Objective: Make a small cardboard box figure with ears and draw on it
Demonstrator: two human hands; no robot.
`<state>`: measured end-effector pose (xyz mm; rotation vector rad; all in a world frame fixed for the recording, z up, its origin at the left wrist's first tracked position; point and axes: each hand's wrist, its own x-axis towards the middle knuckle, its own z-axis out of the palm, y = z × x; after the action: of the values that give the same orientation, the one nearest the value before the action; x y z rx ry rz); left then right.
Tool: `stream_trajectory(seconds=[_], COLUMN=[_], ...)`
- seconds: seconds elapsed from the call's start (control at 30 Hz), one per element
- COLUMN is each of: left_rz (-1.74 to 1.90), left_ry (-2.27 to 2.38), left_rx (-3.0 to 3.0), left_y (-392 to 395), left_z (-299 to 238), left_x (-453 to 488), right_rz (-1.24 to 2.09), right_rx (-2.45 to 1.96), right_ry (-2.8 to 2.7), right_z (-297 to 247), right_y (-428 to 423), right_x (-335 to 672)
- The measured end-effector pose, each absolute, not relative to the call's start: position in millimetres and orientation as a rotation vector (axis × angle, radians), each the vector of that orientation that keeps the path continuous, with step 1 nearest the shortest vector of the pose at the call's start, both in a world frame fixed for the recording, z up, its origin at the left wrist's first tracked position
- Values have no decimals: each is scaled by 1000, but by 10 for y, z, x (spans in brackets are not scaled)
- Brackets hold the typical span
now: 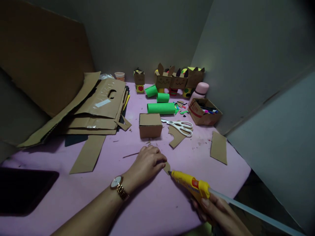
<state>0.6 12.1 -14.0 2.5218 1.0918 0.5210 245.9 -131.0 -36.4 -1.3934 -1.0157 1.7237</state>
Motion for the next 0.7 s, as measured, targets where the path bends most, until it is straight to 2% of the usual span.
stream_trajectory(seconds=[0.7], left_rz=[486], left_ry=[1099], left_rx=[2527], left_y=[123], left_z=[-118], left_x=[10], right_rz=[1687], right_rx=[-1511], right_ry=[-1057], right_z=[-432], right_y=[-1389], right_x=[2574])
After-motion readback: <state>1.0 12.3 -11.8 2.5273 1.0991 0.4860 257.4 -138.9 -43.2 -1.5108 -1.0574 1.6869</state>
